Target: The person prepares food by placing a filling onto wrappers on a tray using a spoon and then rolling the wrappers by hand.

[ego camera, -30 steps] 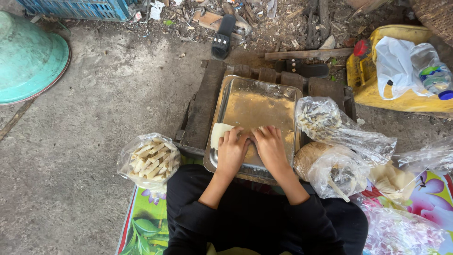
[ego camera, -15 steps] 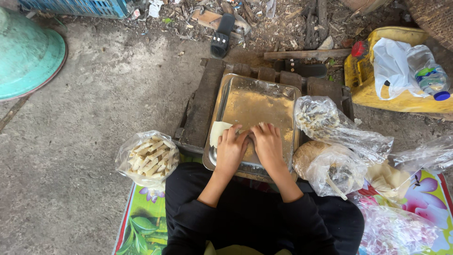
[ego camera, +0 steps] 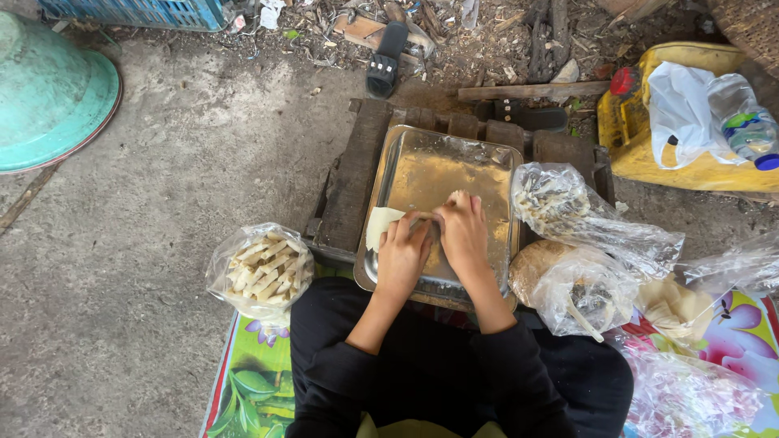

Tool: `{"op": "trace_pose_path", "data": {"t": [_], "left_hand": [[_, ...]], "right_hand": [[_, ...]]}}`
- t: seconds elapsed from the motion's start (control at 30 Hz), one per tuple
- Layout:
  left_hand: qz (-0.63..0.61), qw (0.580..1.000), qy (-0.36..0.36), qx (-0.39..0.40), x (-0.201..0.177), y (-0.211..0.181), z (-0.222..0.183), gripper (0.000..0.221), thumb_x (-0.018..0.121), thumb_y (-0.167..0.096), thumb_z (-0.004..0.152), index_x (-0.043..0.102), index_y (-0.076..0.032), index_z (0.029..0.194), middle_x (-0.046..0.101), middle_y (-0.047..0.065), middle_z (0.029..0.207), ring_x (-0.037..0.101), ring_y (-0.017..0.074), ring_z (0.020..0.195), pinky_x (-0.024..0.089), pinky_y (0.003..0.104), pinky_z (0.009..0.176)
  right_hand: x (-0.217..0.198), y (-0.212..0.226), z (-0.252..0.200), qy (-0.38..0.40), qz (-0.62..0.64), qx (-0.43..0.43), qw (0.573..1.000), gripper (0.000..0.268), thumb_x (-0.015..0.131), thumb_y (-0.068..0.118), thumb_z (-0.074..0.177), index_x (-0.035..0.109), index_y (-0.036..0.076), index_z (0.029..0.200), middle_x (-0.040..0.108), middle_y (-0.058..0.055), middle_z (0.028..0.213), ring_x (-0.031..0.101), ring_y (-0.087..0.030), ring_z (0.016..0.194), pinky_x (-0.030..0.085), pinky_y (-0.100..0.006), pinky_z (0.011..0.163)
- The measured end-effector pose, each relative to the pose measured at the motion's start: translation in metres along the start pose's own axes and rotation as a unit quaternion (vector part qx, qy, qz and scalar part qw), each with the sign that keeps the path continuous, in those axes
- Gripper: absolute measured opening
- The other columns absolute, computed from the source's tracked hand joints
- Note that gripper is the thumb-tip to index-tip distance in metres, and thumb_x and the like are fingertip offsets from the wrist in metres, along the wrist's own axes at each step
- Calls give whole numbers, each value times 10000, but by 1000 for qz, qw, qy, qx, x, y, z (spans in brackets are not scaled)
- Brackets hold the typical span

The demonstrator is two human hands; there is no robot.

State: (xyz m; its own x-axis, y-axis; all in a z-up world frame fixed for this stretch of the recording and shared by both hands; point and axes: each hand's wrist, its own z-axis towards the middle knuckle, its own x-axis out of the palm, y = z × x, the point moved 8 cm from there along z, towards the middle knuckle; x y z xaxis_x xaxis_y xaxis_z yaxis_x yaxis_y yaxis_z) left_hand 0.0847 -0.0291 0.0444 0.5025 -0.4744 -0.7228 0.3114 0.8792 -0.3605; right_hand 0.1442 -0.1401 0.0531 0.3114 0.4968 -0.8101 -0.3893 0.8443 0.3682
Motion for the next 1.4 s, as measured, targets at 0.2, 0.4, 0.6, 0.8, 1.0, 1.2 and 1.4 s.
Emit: {"op": "trace_pose_path", "data": {"t": [0.2, 0.4, 0.6, 0.8, 1.0, 1.2, 1.4], "left_hand": [[-11, 1000, -21, -3, -5, -1, 1, 237, 752, -147, 862, 700, -86, 1085, 608, 69, 1255, 621, 276, 1059, 490, 429, 850], [-15, 1000, -24, 5, -5, -1, -1, 286, 749, -116, 845, 687, -76, 1121, 611, 77, 1234, 621, 282, 1040, 485, 424, 833], [-23, 999, -29, -1, -3, 1, -3, 276, 747, -107, 854, 690, -81, 1122, 615, 63, 1220, 624, 275, 1021, 484, 419, 845], [-46, 998, -32, 4, -7, 1, -4, 251, 751, -102, 868, 688, -79, 1110, 610, 69, 1236, 619, 281, 1036, 480, 420, 881], [-96, 991, -97, -7, -37, 0, -12, 331, 718, -63, 879, 687, -94, 1208, 595, 81, 1268, 570, 299, 1115, 445, 432, 960], [-55, 982, -90, -157, -25, 54, -49, 473, 755, -137, 838, 606, -83, 1284, 575, 157, 1241, 505, 370, 1157, 354, 477, 979], [-192, 958, -146, -159, -11, 77, -53, 462, 746, -198, 914, 577, -68, 1324, 598, 167, 1224, 576, 328, 1143, 447, 451, 1020]], "right_hand": [[-6, 13, -2, -40, -12, -67, 997, 239, 728, 99, 788, 777, 71, 1020, 702, -99, 1002, 633, -339, 1017, 498, -440, 871], [3, -1, 9, -22, 8, -19, 1000, 42, 729, 119, 887, 765, 136, 902, 724, -56, 954, 654, -313, 994, 515, -417, 879], [-4, 10, 0, -40, -11, -22, 999, 88, 749, 172, 871, 766, 103, 923, 706, -56, 1076, 623, -316, 1043, 506, -423, 897], [0, 6, -1, -37, -89, -24, 995, 192, 766, 187, 881, 808, 158, 1066, 632, -71, 1260, 564, -322, 1151, 484, -455, 912], [-16, 5, 1, -71, -101, -9, 992, 189, 743, 188, 902, 803, 178, 1081, 743, -40, 1104, 635, -290, 1066, 476, -431, 875], [-37, 90, -6, -5, 284, -84, 955, 252, 711, 140, 961, 742, 103, 1208, 746, -101, 1131, 722, -277, 1004, 577, -375, 868], [-28, 201, -26, 16, 262, -180, 948, 546, 743, 182, 847, 613, 121, 1373, 594, -96, 1364, 661, -279, 1182, 560, -428, 929]]}}
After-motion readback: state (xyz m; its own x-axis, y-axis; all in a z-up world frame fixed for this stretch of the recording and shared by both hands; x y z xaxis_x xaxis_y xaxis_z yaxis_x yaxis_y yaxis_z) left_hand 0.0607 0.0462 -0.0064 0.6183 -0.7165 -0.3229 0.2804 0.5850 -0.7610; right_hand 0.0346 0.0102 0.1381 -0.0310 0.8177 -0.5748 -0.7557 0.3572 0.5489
